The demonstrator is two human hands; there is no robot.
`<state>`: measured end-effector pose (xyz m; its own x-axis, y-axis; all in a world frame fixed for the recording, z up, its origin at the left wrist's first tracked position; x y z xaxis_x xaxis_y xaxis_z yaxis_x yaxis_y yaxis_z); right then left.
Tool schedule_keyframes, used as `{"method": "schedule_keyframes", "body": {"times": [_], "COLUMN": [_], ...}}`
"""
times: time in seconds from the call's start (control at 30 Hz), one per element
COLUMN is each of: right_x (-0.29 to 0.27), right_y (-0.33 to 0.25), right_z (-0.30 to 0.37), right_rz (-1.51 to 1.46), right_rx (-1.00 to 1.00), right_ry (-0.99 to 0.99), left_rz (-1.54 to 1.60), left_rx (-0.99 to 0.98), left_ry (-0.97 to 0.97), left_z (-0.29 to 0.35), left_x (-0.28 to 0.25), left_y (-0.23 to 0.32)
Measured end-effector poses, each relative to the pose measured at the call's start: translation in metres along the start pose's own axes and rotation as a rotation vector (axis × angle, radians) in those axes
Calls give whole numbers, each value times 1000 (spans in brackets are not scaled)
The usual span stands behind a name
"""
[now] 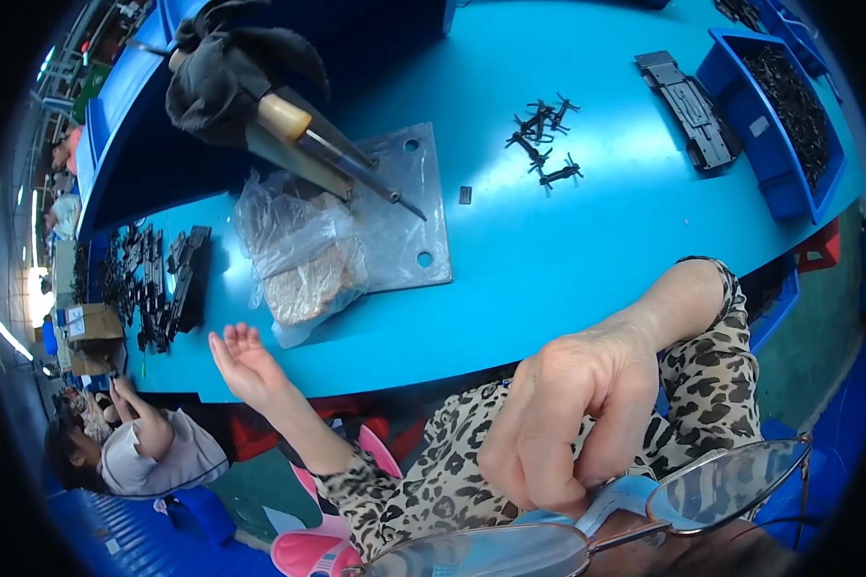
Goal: The person assembles a toy truck by attaching plastic parts and toy wheels to a toy truck chassis with screws, using an electric screwdriver.
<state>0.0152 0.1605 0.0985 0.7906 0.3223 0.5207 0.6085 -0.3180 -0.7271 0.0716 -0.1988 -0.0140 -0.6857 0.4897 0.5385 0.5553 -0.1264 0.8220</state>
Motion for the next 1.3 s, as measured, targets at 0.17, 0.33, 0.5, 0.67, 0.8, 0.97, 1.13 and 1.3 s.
{"method": "schedule_keyframes", "body": {"times": [0.17,0.33,0.5,0.67,0.8,0.97,1.13,1.3], "right_x": [-25,-77,-88,-82,-57,-37,-47,-62], "right_y": [-26,-74,-92,-95,-85,-45,3,4], "right_z": [46,185,260,268,222,154,102,85], "right_rz": [694,2180,2259,1954,1486,1602,1725,1666], "right_rx": [252,524,1159,983,20,75,31,170], "right_ry": [470,1820,2196,2265,1925,980,618,612], "left_rz": [16,64,85,98,128,219,382,449], "left_rx": [21,-57,-206,-361,-504,-902,-1167,-1196], "left_ry": [-283,-556,-596,-667,-753,-832,-860,-759], "left_z": [99,143,156,176,192,210,219,211], "left_x": [56,73,86,105,112,126,147,137], "left_y": [24,10,3,-6,-12,-26,-49,-51]}}
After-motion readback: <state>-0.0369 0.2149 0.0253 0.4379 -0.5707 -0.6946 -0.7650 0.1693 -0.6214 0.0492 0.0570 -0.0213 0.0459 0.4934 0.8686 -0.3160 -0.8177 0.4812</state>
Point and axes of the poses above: each hand's wrist, its own z-axis away from the middle knuckle, its own x-axis out of the palm, y = z × x, the point moved 1 cm from there along -z, towards the middle knuckle, and after that the axes turned 14 degrees about x, right-handed, at the moved point
